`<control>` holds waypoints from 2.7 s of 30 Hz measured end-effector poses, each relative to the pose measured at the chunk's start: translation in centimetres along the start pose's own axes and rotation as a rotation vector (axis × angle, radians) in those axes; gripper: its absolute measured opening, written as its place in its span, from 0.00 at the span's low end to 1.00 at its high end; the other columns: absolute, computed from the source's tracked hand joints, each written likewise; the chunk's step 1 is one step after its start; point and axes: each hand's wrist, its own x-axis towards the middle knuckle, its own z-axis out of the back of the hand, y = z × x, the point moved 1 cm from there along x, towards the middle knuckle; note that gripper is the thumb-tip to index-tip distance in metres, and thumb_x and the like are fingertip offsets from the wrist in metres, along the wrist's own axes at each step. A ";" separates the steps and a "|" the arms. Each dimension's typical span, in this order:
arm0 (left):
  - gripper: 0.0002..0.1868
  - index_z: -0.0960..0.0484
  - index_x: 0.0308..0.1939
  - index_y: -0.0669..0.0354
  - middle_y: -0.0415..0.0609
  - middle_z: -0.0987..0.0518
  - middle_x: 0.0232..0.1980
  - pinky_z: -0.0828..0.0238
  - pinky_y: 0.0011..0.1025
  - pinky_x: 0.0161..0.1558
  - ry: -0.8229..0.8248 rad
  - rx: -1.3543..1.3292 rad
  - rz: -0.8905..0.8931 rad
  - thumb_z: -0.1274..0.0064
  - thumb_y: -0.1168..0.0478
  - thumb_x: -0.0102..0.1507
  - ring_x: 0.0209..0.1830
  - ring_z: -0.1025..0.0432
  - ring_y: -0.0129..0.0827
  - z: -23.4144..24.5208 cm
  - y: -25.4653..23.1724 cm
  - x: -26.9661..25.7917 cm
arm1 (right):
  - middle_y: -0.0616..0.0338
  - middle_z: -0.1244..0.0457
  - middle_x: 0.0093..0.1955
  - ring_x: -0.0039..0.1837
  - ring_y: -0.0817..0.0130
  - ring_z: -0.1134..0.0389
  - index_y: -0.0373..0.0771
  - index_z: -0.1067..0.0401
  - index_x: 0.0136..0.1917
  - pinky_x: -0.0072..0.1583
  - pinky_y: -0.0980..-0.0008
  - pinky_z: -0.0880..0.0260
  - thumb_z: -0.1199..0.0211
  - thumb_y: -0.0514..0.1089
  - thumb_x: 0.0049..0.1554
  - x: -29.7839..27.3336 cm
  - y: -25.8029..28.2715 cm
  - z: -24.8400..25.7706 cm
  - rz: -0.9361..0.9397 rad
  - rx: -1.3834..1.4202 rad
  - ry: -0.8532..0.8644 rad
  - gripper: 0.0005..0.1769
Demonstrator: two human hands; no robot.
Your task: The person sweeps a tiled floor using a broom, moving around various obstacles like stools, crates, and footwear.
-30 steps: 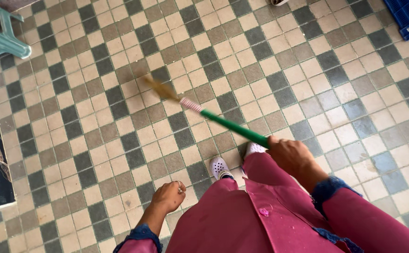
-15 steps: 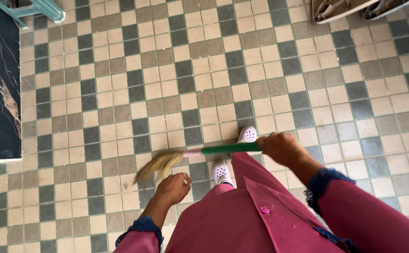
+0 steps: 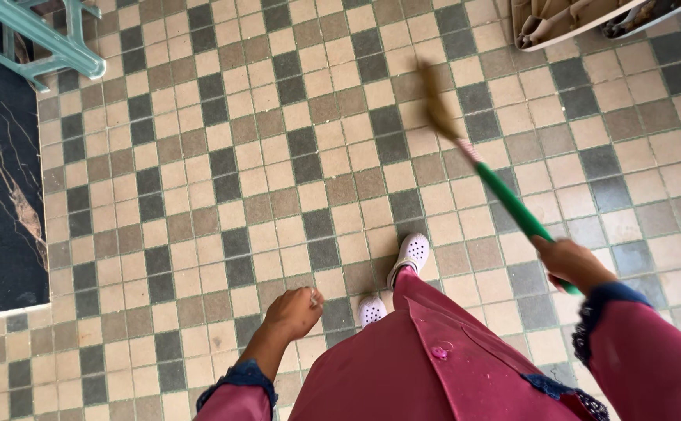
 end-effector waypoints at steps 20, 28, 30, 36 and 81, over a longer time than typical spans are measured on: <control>0.16 0.16 0.54 0.44 0.44 0.15 0.55 0.28 0.37 0.62 0.036 0.067 -0.008 0.48 0.52 0.64 0.59 0.23 0.38 6.9 -7.1 7.4 | 0.70 0.39 0.39 0.36 0.80 0.35 0.44 0.41 0.58 0.37 0.80 0.30 0.51 0.49 0.71 4.8 -21.3 3.0 -0.660 1.861 -0.143 0.08; 0.15 0.15 0.53 0.43 0.41 0.15 0.54 0.28 0.36 0.62 -0.006 0.007 0.004 0.47 0.53 0.63 0.58 0.22 0.36 8.5 -8.7 8.1 | 0.52 0.35 0.37 0.35 0.63 0.31 0.31 0.35 0.54 0.36 0.63 0.30 0.50 0.59 0.71 5.9 -14.1 -2.4 -0.479 1.282 -0.363 0.26; 0.15 0.15 0.53 0.42 0.41 0.15 0.55 0.27 0.36 0.62 -0.011 0.015 0.020 0.47 0.53 0.63 0.58 0.22 0.37 9.2 -7.9 8.5 | 0.47 0.34 0.36 0.34 0.59 0.30 0.27 0.33 0.54 0.36 0.58 0.30 0.49 0.62 0.71 3.1 -11.0 -4.3 -0.438 0.943 -0.331 0.31; 0.14 0.15 0.52 0.42 0.40 0.15 0.54 0.26 0.35 0.60 0.016 0.005 -0.013 0.46 0.52 0.63 0.57 0.21 0.36 10.4 -6.5 10.3 | 0.45 0.33 0.32 0.32 0.54 0.27 0.30 0.29 0.55 0.36 0.55 0.24 0.51 0.64 0.67 -4.5 -1.9 -1.4 -0.125 0.279 -0.233 0.32; 0.16 0.17 0.53 0.46 0.46 0.15 0.53 0.28 0.39 0.60 -0.009 -0.233 0.174 0.52 0.54 0.64 0.56 0.23 0.42 31.4 22.0 17.6 | 0.51 0.39 0.32 0.31 0.64 0.38 0.28 0.33 0.55 0.35 0.60 0.31 0.54 0.62 0.70 4.3 50.2 2.0 0.026 0.061 -0.004 0.31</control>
